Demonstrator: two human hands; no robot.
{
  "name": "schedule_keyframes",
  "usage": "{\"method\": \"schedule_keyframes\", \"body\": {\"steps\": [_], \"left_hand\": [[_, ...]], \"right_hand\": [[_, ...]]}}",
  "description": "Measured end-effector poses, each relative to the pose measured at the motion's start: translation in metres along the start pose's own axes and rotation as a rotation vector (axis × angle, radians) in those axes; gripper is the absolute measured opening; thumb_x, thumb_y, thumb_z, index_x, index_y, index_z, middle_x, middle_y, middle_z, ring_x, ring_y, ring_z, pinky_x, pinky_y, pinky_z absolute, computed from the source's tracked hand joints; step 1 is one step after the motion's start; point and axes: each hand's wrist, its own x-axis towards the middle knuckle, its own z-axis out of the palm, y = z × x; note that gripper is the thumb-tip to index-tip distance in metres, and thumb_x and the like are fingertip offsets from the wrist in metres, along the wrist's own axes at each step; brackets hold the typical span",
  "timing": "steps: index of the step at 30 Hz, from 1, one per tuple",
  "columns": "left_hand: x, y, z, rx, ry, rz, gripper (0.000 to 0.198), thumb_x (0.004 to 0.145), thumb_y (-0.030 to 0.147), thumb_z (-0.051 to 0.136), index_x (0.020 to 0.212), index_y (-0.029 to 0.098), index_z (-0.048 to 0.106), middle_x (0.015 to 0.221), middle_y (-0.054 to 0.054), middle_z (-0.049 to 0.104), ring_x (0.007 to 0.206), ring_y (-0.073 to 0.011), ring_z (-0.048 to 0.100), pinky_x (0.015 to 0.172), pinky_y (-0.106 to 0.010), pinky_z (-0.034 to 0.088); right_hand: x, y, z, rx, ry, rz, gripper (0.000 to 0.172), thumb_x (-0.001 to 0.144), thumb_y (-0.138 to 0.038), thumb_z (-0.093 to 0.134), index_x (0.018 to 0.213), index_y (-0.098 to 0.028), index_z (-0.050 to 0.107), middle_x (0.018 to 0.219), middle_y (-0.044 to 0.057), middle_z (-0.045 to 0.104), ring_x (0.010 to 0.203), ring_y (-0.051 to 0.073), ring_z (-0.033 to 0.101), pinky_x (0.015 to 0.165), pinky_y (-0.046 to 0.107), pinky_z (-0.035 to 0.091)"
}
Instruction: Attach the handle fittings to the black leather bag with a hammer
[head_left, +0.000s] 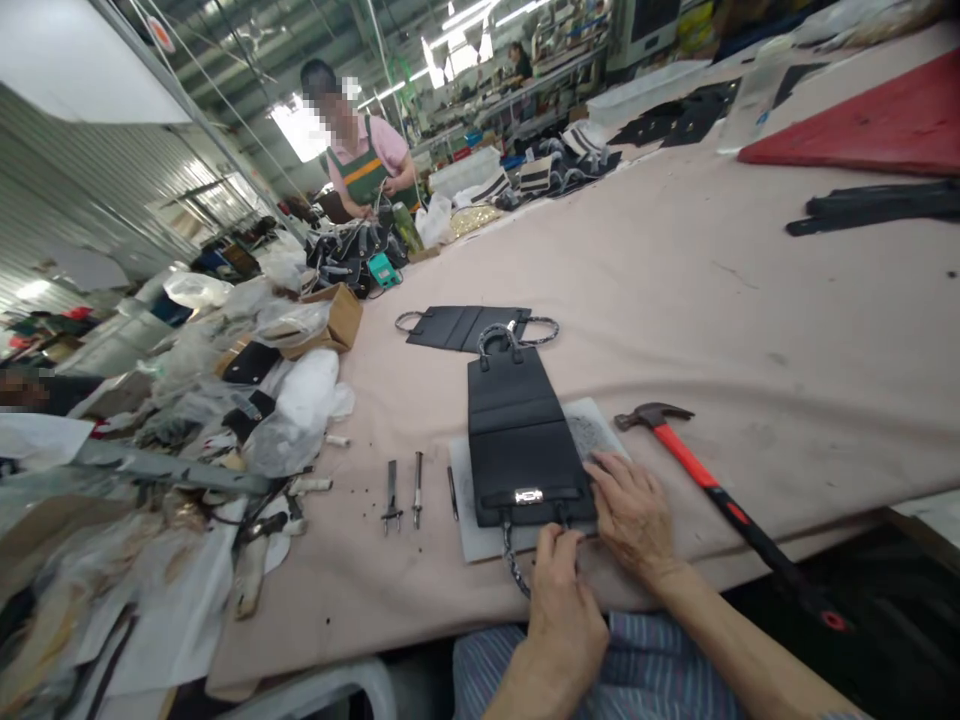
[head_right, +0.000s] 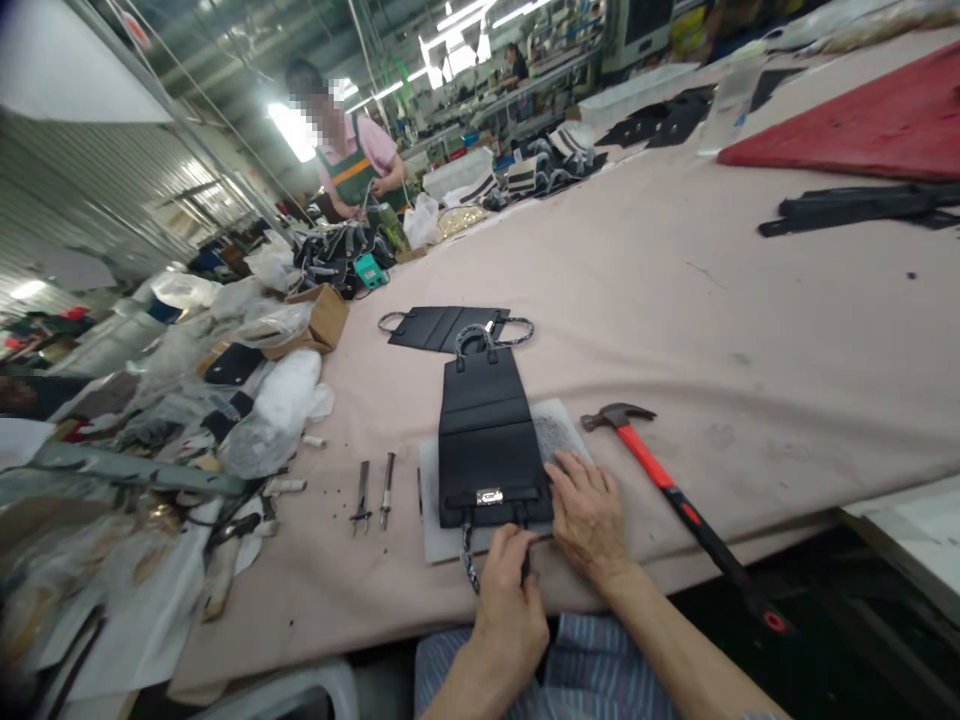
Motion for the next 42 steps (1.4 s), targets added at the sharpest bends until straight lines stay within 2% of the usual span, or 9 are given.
{"method": "schedule_keyframes", "body": {"steps": [6, 11, 15, 20, 28, 33, 36, 38, 42], "left_hand": [[-0.003, -0.003, 0.002, -0.036, 0.103, -0.034, 0.062, 0.074, -0.007, 0.047, 0.131, 0.01, 0.062, 0.144, -0.019, 0.052, 0.138, -0.0284, 0.051, 0.121, -0.041, 0.04], [0.012, 0.01, -0.005, 0.019, 0.082, -0.024, 0.059, 0.074, -0.008, 0.049, 0.13, 0.007, 0.061, 0.13, -0.021, 0.059, 0.126, -0.0288, 0.06, 0.114, -0.038, 0.047], [0.014, 0.018, -0.011, 0.2, -0.059, -0.053, 0.056, 0.075, -0.006, 0.052, 0.128, 0.01, 0.061, 0.128, -0.022, 0.06, 0.111, -0.0317, 0.067, 0.101, -0.043, 0.057], [-0.007, 0.009, 0.001, 0.472, -0.241, 0.044, 0.082, 0.065, -0.002, 0.066, 0.143, 0.012, 0.045, 0.161, -0.031, 0.03, 0.119, -0.0399, 0.065, 0.093, -0.05, 0.061], [-0.011, -0.006, -0.001, 0.551, -0.184, 0.267, 0.089, 0.066, 0.002, 0.063, 0.15, 0.01, 0.036, 0.159, -0.031, 0.035, 0.116, -0.0368, 0.067, 0.093, -0.048, 0.062], [-0.019, -0.009, -0.026, 0.402, -0.112, 0.403, 0.06, 0.078, 0.009, 0.062, 0.136, 0.017, 0.052, 0.146, -0.019, 0.055, 0.108, -0.0297, 0.069, 0.09, -0.041, 0.063], [-0.015, -0.021, -0.052, 0.22, 0.067, 0.475, 0.032, 0.09, 0.011, 0.053, 0.12, 0.019, 0.062, 0.123, -0.012, 0.069, 0.105, -0.0235, 0.07, 0.091, -0.033, 0.061], [-0.005, -0.036, -0.082, 0.184, 0.27, 0.367, 0.028, 0.094, 0.01, 0.046, 0.113, 0.019, 0.065, 0.111, -0.01, 0.072, 0.102, -0.0214, 0.07, 0.091, -0.032, 0.059], [0.027, -0.084, -0.165, 0.409, 0.514, -0.156, 0.021, 0.096, 0.017, 0.052, 0.104, 0.017, 0.071, 0.104, -0.012, 0.074, 0.1, -0.0246, 0.071, 0.091, -0.034, 0.055]], "right_hand": [[0.002, 0.005, -0.009, -0.029, -0.176, -0.146, 0.049, 0.094, -0.008, 0.042, 0.137, -0.023, 0.062, 0.141, 0.006, 0.064, 0.137, 0.031, 0.049, 0.117, 0.059, 0.025], [0.021, -0.005, -0.011, -0.162, -0.338, -0.157, 0.055, 0.089, -0.004, 0.043, 0.139, -0.019, 0.06, 0.145, 0.009, 0.06, 0.135, 0.036, 0.049, 0.114, 0.065, 0.026], [0.018, -0.01, -0.007, -0.128, -0.286, -0.127, 0.048, 0.094, -0.006, 0.038, 0.136, -0.016, 0.06, 0.143, 0.01, 0.061, 0.134, 0.036, 0.05, 0.112, 0.062, 0.033], [-0.002, -0.004, -0.004, 0.074, -0.123, -0.123, 0.041, 0.099, -0.012, 0.037, 0.134, -0.018, 0.058, 0.137, 0.01, 0.064, 0.134, 0.032, 0.052, 0.113, 0.057, 0.034], [0.001, -0.009, -0.009, 0.11, -0.076, -0.157, 0.029, 0.101, -0.025, 0.048, 0.126, -0.018, 0.061, 0.134, 0.012, 0.065, 0.13, 0.033, 0.056, 0.112, 0.058, 0.038], [-0.003, -0.007, -0.005, 0.067, -0.038, -0.224, 0.03, 0.099, -0.028, 0.051, 0.125, -0.017, 0.063, 0.132, 0.014, 0.066, 0.125, 0.035, 0.06, 0.11, 0.057, 0.042], [-0.005, -0.003, 0.002, 0.061, -0.002, -0.25, 0.031, 0.098, -0.029, 0.053, 0.125, -0.016, 0.063, 0.131, 0.015, 0.067, 0.122, 0.036, 0.062, 0.11, 0.056, 0.042], [-0.005, -0.003, 0.004, 0.057, 0.009, -0.253, 0.032, 0.097, -0.03, 0.054, 0.124, -0.016, 0.064, 0.13, 0.015, 0.067, 0.122, 0.036, 0.062, 0.111, 0.056, 0.042], [-0.005, -0.003, 0.005, 0.046, 0.019, -0.248, 0.031, 0.097, -0.032, 0.053, 0.122, -0.015, 0.064, 0.128, 0.016, 0.068, 0.121, 0.036, 0.063, 0.11, 0.055, 0.042]]}}
